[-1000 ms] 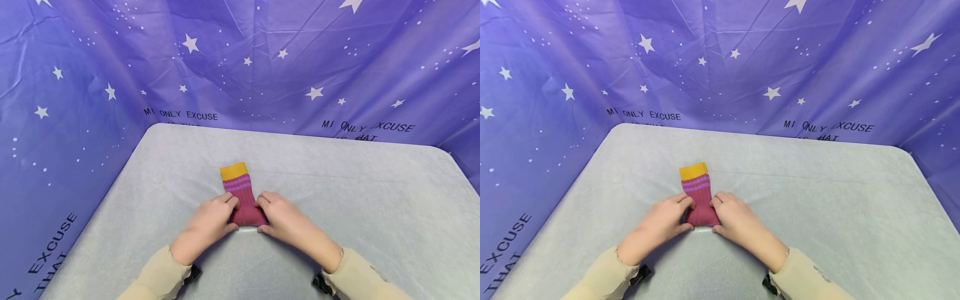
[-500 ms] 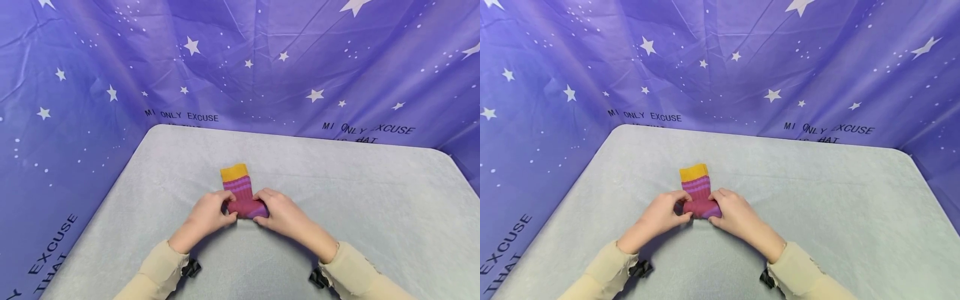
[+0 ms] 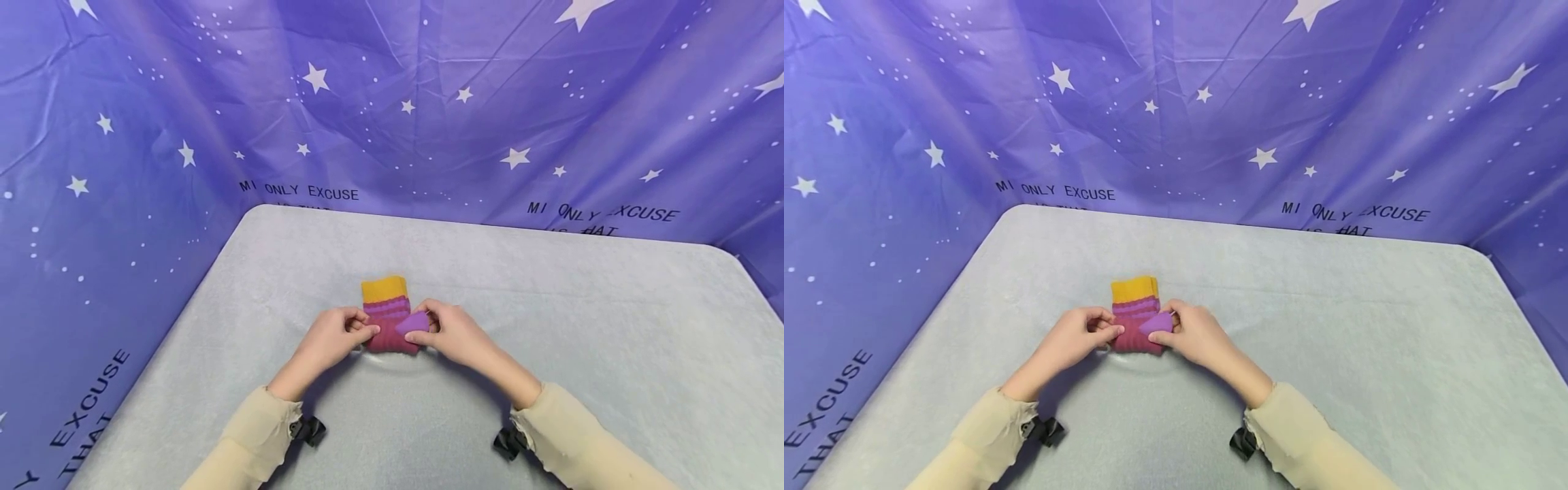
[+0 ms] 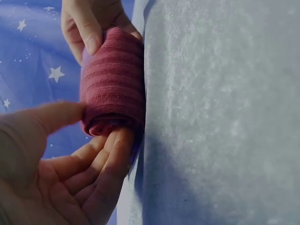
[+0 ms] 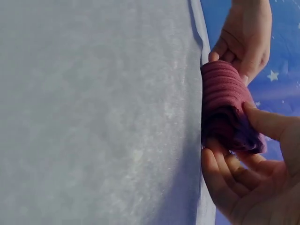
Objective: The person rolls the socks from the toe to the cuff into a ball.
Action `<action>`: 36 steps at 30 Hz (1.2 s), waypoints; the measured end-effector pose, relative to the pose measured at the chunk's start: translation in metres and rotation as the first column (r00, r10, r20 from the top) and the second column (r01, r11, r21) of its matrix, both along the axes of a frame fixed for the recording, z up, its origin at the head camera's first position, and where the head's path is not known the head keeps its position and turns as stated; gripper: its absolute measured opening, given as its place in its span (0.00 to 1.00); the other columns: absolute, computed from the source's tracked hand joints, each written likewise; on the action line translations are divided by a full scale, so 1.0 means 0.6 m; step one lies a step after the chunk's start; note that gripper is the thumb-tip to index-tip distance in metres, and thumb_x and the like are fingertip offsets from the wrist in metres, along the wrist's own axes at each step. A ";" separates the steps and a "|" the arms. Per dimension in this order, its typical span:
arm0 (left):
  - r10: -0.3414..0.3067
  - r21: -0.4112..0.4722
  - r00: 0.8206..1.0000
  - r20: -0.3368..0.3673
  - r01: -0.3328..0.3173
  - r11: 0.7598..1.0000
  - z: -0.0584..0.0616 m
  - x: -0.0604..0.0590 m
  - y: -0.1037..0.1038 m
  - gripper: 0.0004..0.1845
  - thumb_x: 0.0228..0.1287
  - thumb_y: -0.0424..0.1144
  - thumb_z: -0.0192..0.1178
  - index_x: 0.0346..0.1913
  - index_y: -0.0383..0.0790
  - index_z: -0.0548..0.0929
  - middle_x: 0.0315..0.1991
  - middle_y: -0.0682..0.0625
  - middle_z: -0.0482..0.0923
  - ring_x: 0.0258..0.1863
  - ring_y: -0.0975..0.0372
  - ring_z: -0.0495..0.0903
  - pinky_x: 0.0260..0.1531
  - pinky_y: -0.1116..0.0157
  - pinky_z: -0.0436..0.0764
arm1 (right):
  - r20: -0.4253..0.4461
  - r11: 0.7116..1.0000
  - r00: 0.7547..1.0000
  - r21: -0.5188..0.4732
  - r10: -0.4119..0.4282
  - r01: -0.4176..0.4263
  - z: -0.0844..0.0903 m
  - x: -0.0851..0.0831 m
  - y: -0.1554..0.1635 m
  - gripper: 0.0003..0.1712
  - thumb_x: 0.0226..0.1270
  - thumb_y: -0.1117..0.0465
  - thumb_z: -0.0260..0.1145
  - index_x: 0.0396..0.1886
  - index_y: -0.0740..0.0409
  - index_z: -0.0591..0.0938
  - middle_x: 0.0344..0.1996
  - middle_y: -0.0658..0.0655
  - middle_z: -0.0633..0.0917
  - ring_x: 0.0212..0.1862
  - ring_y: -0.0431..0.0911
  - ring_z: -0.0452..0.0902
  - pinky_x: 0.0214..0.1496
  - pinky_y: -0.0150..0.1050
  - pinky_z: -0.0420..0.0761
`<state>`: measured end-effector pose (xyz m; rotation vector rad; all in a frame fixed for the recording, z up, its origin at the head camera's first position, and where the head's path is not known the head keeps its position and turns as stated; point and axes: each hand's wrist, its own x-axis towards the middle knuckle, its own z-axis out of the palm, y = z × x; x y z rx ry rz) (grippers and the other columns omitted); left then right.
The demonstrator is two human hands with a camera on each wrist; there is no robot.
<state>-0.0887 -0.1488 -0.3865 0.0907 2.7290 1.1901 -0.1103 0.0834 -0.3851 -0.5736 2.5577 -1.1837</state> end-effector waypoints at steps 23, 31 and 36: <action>-0.055 -0.086 0.969 -0.242 0.035 0.996 -0.003 -0.004 0.004 0.15 0.53 0.39 0.75 0.45 0.48 0.88 0.48 0.50 0.86 0.47 0.57 0.83 0.49 0.57 0.82 | -0.269 0.998 0.963 0.049 -0.025 0.040 0.008 -0.026 -0.020 0.18 0.58 0.60 0.76 0.46 0.58 0.80 0.45 0.57 0.82 0.48 0.50 0.78 0.55 0.47 0.81; -0.005 -0.130 0.980 -0.200 -0.021 0.991 0.000 -0.016 0.008 0.12 0.56 0.42 0.74 0.44 0.49 0.90 0.50 0.48 0.87 0.48 0.55 0.85 0.49 0.55 0.83 | -0.565 0.953 0.798 0.301 0.209 -0.037 0.020 -0.006 -0.025 0.17 0.54 0.49 0.78 0.39 0.49 0.84 0.44 0.49 0.82 0.49 0.48 0.78 0.48 0.46 0.78; -0.022 -0.155 0.982 -0.189 -0.008 0.988 0.002 -0.023 0.010 0.12 0.58 0.43 0.73 0.45 0.50 0.90 0.50 0.49 0.87 0.52 0.55 0.84 0.52 0.55 0.82 | -0.562 0.907 0.778 0.421 0.281 -0.023 0.018 -0.005 -0.027 0.27 0.46 0.47 0.82 0.43 0.49 0.80 0.47 0.50 0.80 0.50 0.49 0.78 0.49 0.48 0.78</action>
